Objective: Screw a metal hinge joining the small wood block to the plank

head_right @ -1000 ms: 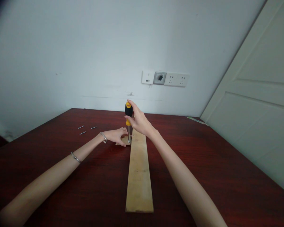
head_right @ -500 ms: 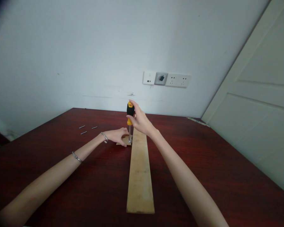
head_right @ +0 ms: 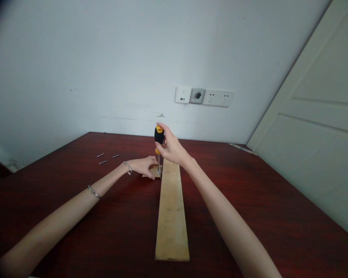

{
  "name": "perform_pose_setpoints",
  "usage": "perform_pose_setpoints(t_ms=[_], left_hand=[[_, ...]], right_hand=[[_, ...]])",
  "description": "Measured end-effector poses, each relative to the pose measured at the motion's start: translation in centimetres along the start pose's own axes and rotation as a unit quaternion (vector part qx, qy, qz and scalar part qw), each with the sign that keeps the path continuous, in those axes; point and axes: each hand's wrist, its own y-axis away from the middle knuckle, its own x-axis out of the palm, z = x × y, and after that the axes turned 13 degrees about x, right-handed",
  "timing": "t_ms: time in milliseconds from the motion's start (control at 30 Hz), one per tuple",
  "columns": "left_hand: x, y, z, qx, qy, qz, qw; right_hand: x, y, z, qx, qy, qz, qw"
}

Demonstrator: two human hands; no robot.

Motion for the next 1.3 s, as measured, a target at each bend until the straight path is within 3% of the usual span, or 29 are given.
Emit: perform_pose_setpoints(t_ms=[333, 633, 800, 1067, 1300], left_hand=[[0.0, -0.1, -0.2, 0.005, -0.006, -0.006, 1.000], [-0.1, -0.1, -0.1, 0.002, -0.005, -0.003, 1.000], [-0.2, -0.1, -0.3, -0.003, -0.014, -0.002, 1.000], [-0.2, -0.1, -0.4, -0.008, -0.024, 0.004, 1.000], [-0.3, -0.1, -0.6, -0.008, -0.031, 0.003, 1.000]], right_hand=[[-0.6, -0.6, 1.1, -0.019, 0.043, 0.030, 0.998], [-1.1, -1.8, 2.5, -0.002, 0.151, -0.002, 0.989], [-2.1, -2.7, 3.3, 0.019, 0.232, 0.038, 0.972], [-3.3, -3.7, 3.9, 0.035, 0.209, 0.100, 0.972], [-3.6, -3.7, 4.2, 0.029, 0.216, 0.081, 0.973]])
